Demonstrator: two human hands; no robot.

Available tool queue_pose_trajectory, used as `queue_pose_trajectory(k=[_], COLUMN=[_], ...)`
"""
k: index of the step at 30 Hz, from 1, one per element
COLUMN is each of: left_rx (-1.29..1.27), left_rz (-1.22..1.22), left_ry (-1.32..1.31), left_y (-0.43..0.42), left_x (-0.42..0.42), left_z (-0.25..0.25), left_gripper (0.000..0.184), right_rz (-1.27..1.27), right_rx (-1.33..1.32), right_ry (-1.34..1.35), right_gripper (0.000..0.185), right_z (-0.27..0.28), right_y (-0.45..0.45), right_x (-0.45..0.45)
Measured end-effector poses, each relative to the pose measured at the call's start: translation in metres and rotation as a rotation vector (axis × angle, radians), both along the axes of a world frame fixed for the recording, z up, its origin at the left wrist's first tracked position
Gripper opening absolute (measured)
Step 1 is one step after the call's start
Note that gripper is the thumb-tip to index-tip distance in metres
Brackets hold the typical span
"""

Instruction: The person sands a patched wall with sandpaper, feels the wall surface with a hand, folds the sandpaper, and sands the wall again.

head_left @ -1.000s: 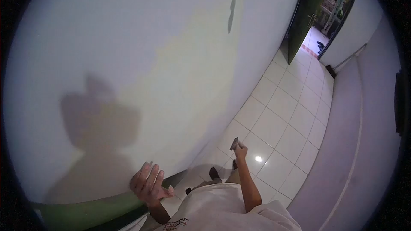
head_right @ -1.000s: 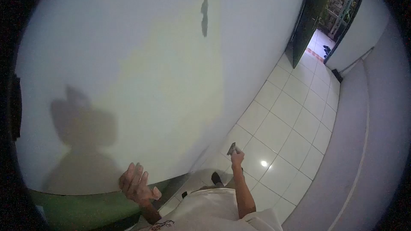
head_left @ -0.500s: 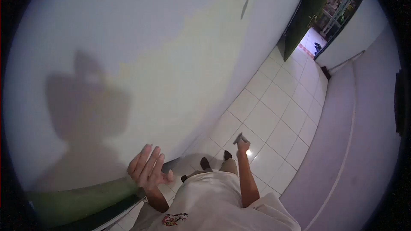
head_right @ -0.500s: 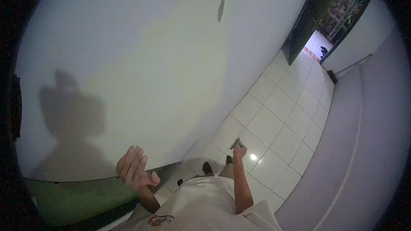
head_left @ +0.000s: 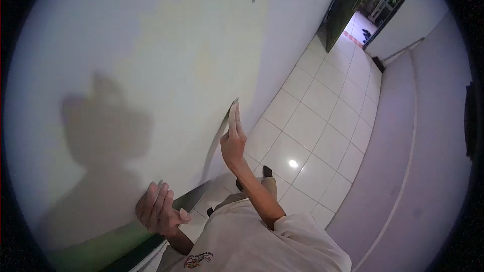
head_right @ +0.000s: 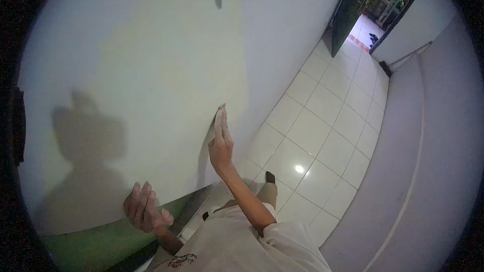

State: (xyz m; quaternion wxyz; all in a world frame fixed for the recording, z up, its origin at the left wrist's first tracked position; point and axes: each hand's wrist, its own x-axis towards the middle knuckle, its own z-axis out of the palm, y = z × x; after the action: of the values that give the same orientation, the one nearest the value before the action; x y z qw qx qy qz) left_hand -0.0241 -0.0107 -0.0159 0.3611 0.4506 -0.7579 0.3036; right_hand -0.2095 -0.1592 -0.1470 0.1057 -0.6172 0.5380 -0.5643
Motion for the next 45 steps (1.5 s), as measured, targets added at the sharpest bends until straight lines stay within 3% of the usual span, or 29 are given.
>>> queue_pose_trajectory(k=[2,4,6,7,9,13,15,19,23,26,27,31,33,35,38,39,40,42,45], left_rx=[-0.029,-0.017,-0.009,-0.028,-0.039,-0.096,-0.106,-0.059,-0.047,-0.011,-0.015,-0.07,-0.073,-0.065,-0.045,-0.043,-0.034,-0.026,-0.068], left_rz=[0.067,0.084,0.098,0.092,0.086,-0.002,-0.015,0.007,0.063,0.127,0.127,0.057,0.037,0.054,0.075,0.067,0.084,0.096,0.061], left_ry=[-0.054,-0.057,-0.057,-0.08,-0.108,-0.123,-0.126,-0.177,-0.157,-0.135,-0.14,-0.124,-0.14,-0.117,-0.168,-0.166,-0.174,-0.182,-0.133], left_y=[0.002,0.004,0.009,0.008,0.001,-0.001,-0.003,-0.001,-0.002,0.003,0.002,-0.004,-0.004,-0.002,0.001,0.001,0.002,0.002,0.0], left_x=[-0.001,0.0,0.002,0.004,0.007,0.011,0.01,0.007,0.003,-0.001,-0.002,0.0,0.0,-0.003,-0.002,-0.003,-0.005,-0.006,-0.005], left_z=[-0.001,-0.002,-0.001,-0.002,-0.003,-0.004,-0.003,0.001,0.001,-0.001,-0.001,0.001,0.001,0.001,0.002,0.004,0.006,0.006,0.003], left_gripper=[0.045,0.046,0.048,0.048,0.048,0.046,0.045,0.048,0.052,0.05,0.05,0.05,0.049,0.045,0.043,0.043,0.044,0.045,0.046], right_rz=[-0.021,-0.084,-0.131,-0.134,-0.204,-0.091,-0.068,0.025,-0.132,-0.16,-0.191,-0.292,-0.297,-0.228,-0.037,-0.015,-0.022,0.105,0.126], right_rx=[0.103,0.609,0.821,0.818,0.731,0.316,0.161,0.002,-0.09,0.214,0.496,0.906,0.812,0.531,0.345,0.186,0.188,-0.101,-0.156], right_ry=[-0.001,-0.234,-0.424,-0.432,-0.625,-0.554,-0.485,-0.296,-0.126,-0.318,-0.394,-0.682,-0.745,-0.75,-0.682,-0.614,-0.612,-0.459,-0.329], right_gripper=[0.082,0.072,0.053,0.053,0.038,0.052,0.061,0.085,0.084,0.072,0.063,0.043,0.041,0.044,0.054,0.06,0.06,0.076,0.079], right_z=[-0.052,-0.1,-0.166,-0.162,-0.147,0.049,0.072,0.029,-0.057,-0.123,-0.151,-0.147,-0.11,-0.043,0.082,0.098,0.101,0.103,0.039], right_y=[-0.01,-0.016,-0.016,-0.021,-0.026,0.0,0.009,0.01,-0.004,0.002,0.002,-0.01,-0.01,-0.007,0.011,0.014,0.015,0.015,0.006], right_x=[0.001,-0.002,-0.002,-0.001,0.0,0.016,0.024,0.025,0.02,0.019,0.019,0.016,0.021,0.02,0.013,0.018,0.021,0.023,0.018])
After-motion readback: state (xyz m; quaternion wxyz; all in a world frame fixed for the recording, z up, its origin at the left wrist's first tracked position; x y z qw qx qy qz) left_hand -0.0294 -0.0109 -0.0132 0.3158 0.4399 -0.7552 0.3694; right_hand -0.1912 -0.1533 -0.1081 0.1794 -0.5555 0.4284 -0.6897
